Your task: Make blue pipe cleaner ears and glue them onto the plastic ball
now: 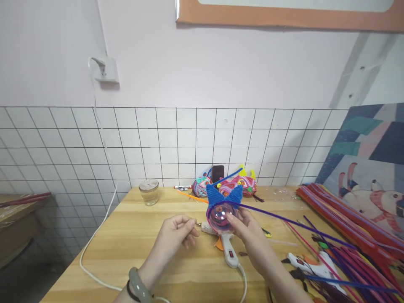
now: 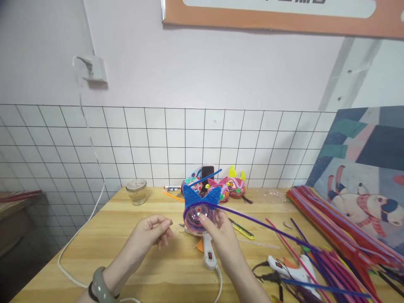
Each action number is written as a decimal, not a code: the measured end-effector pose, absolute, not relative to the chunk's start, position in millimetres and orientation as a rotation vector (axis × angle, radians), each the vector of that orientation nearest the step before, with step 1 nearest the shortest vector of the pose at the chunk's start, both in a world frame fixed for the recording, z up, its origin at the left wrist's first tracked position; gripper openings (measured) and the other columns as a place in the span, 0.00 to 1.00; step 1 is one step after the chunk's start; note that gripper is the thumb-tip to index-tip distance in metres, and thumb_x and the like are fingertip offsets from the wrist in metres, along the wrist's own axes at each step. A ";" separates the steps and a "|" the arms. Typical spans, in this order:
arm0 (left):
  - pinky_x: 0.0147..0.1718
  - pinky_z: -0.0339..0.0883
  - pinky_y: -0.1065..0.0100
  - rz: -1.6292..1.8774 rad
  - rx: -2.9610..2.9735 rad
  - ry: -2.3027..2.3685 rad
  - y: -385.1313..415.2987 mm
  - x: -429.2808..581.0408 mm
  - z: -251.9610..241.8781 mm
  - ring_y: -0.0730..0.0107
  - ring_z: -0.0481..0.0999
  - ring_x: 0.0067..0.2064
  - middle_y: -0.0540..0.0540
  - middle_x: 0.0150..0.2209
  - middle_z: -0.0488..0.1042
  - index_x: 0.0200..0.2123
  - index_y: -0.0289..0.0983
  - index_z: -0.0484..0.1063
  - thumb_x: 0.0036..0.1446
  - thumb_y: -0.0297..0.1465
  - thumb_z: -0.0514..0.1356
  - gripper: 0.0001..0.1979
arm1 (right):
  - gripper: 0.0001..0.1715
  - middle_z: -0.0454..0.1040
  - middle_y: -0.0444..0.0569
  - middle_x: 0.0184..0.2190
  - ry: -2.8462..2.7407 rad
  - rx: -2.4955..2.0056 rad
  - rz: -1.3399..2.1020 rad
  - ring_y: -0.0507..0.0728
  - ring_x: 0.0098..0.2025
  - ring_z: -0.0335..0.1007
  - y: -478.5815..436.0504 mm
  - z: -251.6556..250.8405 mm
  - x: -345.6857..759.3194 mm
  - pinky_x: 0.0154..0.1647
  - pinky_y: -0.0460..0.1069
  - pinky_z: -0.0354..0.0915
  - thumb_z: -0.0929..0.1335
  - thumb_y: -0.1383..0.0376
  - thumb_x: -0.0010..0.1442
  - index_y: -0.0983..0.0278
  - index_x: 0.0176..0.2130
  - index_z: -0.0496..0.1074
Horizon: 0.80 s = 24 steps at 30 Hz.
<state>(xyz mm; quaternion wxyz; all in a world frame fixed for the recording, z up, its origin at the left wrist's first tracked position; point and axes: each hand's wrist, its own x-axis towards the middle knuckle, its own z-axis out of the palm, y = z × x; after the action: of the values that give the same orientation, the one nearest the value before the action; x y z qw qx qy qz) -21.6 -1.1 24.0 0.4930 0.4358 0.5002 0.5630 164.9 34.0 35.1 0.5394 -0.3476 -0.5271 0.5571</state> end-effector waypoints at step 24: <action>0.25 0.69 0.67 1.378 1.086 1.105 -2.4 -18.3 22.6 0.66 0.75 0.25 0.44 0.23 0.77 0.26 0.33 0.72 0.44 0.42 0.63 0.16 | 0.31 0.74 0.58 0.46 -1.240 -0.877 1.343 0.66 0.49 0.69 32.4 33.0 157.3 0.47 0.59 0.65 0.72 0.55 0.46 0.65 0.47 0.65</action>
<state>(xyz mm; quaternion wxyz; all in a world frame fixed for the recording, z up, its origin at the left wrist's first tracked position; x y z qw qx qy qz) -18.3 -2.4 22.6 0.5089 0.4510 0.4589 0.5720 157.3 32.4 33.0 0.5287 -0.3671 -0.5192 0.5623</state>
